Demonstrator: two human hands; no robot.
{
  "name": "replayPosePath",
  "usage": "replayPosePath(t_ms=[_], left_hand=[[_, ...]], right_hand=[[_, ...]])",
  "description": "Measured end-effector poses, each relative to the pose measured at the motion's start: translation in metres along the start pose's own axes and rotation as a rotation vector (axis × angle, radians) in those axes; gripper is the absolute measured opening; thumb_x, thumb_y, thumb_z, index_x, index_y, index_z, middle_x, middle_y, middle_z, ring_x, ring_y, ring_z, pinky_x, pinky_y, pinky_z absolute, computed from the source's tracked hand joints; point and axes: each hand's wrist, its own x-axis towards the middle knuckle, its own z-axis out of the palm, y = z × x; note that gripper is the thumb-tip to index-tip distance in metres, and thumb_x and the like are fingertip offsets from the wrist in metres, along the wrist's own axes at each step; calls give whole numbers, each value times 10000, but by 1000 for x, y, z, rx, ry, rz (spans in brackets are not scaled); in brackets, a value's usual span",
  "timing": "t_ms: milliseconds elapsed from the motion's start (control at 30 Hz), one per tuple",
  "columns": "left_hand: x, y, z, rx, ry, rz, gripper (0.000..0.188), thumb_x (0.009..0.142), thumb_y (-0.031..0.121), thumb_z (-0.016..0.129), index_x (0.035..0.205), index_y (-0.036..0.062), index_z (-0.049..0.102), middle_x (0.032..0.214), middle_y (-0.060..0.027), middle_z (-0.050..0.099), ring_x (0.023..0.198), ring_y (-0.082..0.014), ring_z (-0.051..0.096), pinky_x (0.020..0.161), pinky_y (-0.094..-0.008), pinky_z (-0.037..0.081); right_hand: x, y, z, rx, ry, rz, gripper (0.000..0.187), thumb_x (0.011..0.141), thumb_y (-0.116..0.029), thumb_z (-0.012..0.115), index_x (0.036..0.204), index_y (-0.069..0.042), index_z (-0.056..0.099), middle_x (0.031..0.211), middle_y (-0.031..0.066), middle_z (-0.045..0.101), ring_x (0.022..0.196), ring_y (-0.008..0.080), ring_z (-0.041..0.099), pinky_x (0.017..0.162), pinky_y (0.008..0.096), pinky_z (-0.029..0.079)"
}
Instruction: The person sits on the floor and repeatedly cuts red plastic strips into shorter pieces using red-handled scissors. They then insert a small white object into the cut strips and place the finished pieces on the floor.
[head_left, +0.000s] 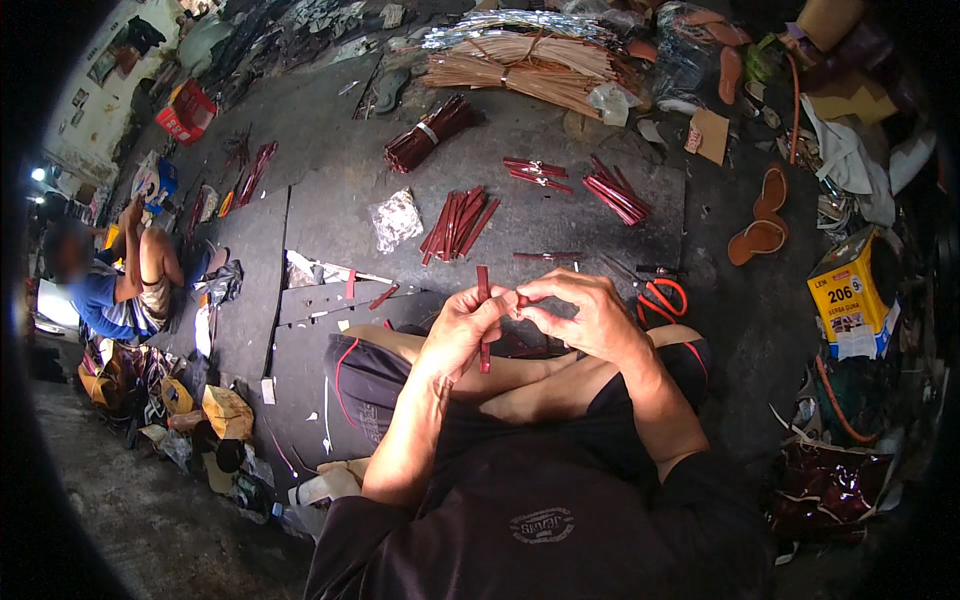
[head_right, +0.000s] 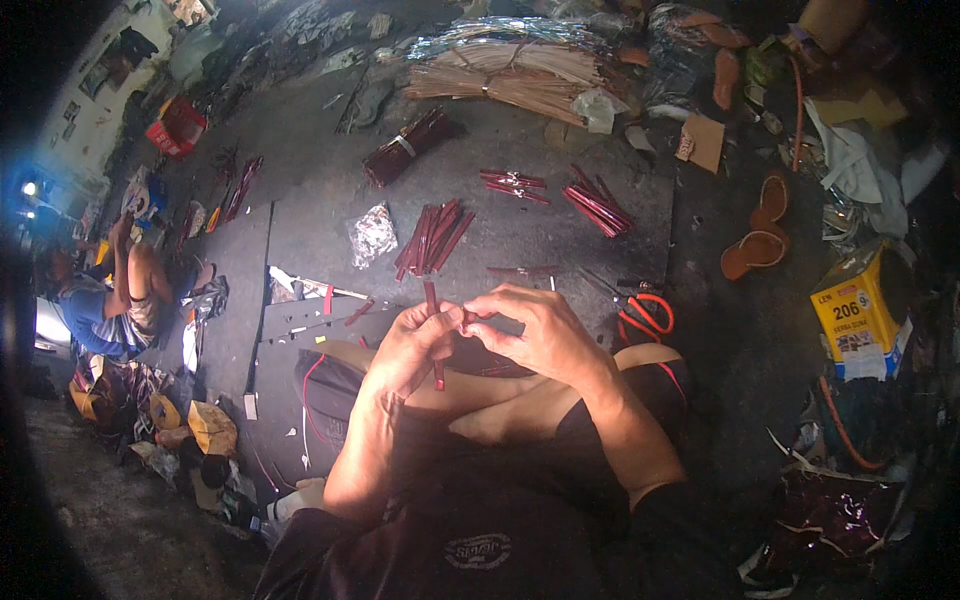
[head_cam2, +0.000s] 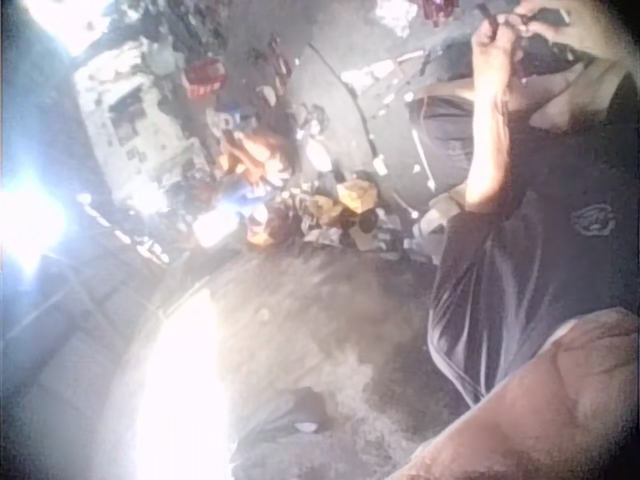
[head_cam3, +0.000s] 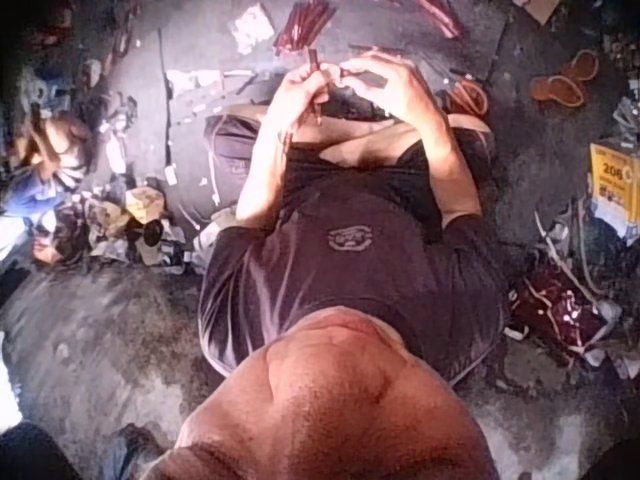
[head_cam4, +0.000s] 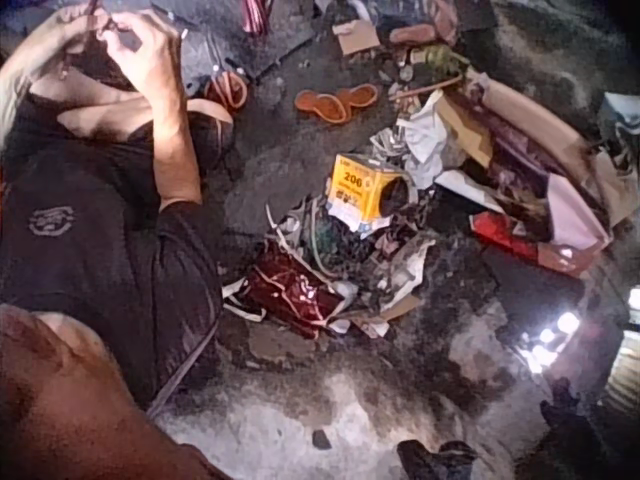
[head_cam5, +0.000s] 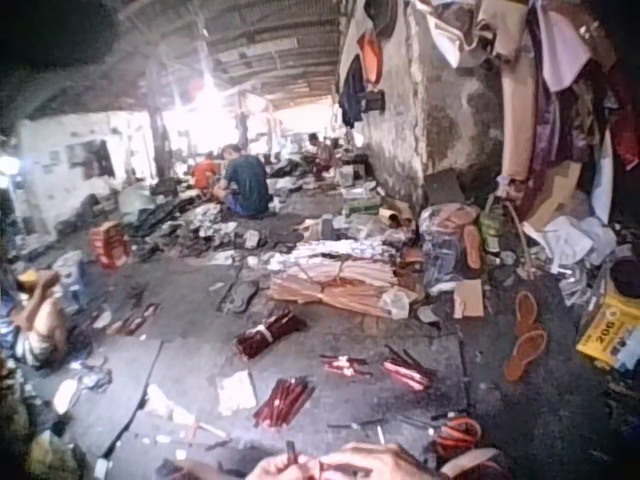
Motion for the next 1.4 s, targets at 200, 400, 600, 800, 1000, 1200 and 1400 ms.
replayPosePath(t_ms=[200, 400, 600, 800, 1000, 1200, 1400], left_hand=[[-4, 10, 2, 49, 21, -96, 159, 921, 222, 658, 939, 64, 675, 804, 17, 650, 559, -9, 386, 500, -178, 315], [-4, 5, 8, 67, 31, -36, 239, 909, 294, 669, 964, 62, 662, 701, 68, 526, 535, -29, 330, 429, -197, 291], [4, -12, 20, -76, 258, 83, 215, 910, 258, 678, 1003, 64, 673, 815, 17, 636, 605, -44, 411, 543, -206, 353], [5, -22, 25, -193, 176, 140, 234, 981, 288, 538, 1040, 71, 604, 778, 31, 513, 687, -76, 461, 621, -244, 402], [3, -12, 12, -356, 94, 154, 382, 1037, 327, 396, 1292, 68, 513, 1001, -16, 524, 859, -123, 478, 852, -340, 457], [-4, -9, -7, -211, 186, 204, 375, 996, 274, 539, 1325, 95, 549, 932, 41, 579, 867, -74, 541, 823, -259, 447], [-8, -17, -1, -238, 215, 316, 341, 971, 219, 581, 1266, 50, 575, 1005, -24, 649, 923, -105, 624, 831, -268, 499]], right_hand=[[-2, 6, 0, 43, 3, 7, 232, 798, -28, 709, 1028, -32, 674, 925, 108, 694, 829, 262, 687, 685, 341, 539], [-5, 12, 1, 87, -2, 41, 218, 807, -33, 714, 1022, -25, 679, 940, 126, 689, 817, 246, 686, 684, 327, 537], [-4, 9, 9, 81, 167, 146, 211, 820, -85, 740, 975, -10, 619, 891, 105, 642, 815, 210, 678, 691, 336, 539], [-8, 7, 31, -68, 273, 99, 130, 834, 8, 693, 931, -7, 608, 869, 106, 653, 770, 183, 670, 674, 301, 530], [-11, 16, 8, 466, 271, 335, 61, 924, -17, 609, 976, -4, 581, 924, 45, 647, 890, 107, 646, 814, 272, 519], [-28, -25, 4, 518, 173, 454, 183, 937, -24, 591, 1113, 28, 593, 979, 77, 652, 894, 122, 651, 812, 267, 542], [-39, -32, 22, 383, 294, 283, 119, 928, -26, 599, 1038, 18, 615, 952, 106, 638, 849, 161, 665, 756, 277, 541]])
